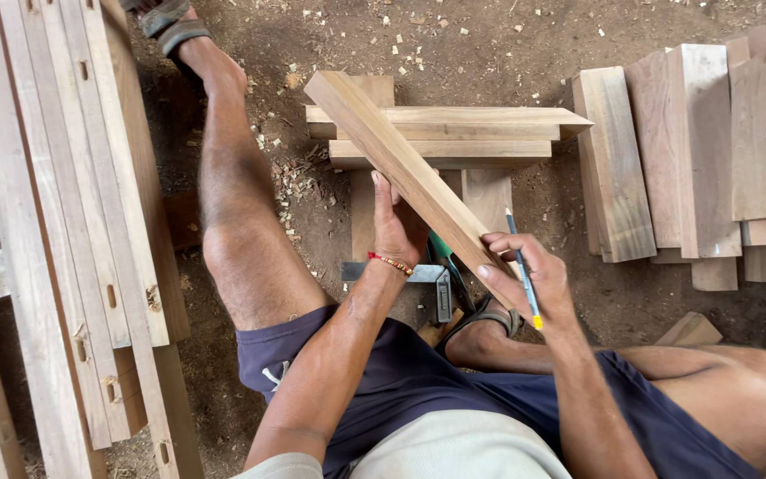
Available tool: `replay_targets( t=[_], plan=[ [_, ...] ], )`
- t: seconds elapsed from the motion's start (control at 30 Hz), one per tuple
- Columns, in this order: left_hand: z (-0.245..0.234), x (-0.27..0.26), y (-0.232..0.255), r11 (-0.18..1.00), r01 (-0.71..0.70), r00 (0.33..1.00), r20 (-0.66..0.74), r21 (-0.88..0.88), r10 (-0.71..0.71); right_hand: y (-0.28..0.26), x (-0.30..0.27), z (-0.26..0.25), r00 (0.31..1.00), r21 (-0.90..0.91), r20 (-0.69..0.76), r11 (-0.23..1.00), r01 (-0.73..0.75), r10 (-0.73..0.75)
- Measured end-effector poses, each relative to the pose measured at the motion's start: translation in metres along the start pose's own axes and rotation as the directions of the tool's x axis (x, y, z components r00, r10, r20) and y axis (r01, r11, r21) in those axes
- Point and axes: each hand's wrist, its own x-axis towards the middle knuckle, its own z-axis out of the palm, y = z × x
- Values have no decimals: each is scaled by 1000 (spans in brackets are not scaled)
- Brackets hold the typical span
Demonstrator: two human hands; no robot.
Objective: The person marks lines on wooden boards using a square and a pencil while seated on the ground.
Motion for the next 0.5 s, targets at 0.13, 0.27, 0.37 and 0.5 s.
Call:
replay_targets(
  t=[0.13, 0.27, 0.37, 0.5],
  plan=[
    [5, 1, 8, 999, -10, 999, -50, -41, 8, 3, -3, -9, 992, 19, 47, 993, 119, -120],
    [4, 4, 13, 969, -39, 996, 67, -245, 57, -3, -2, -10, 973, -63, 75, 972, 225, -220],
    [4, 6, 19, 956, -100, 986, 103, -277, 133, -11, -1, -5, 956, -75, 98, 956, 283, -276],
    [0, 9, 24, 945, -142, 970, 150, -295, 192, -19, -3, 3, 942, -156, 177, 937, 312, -284]
  ],
)
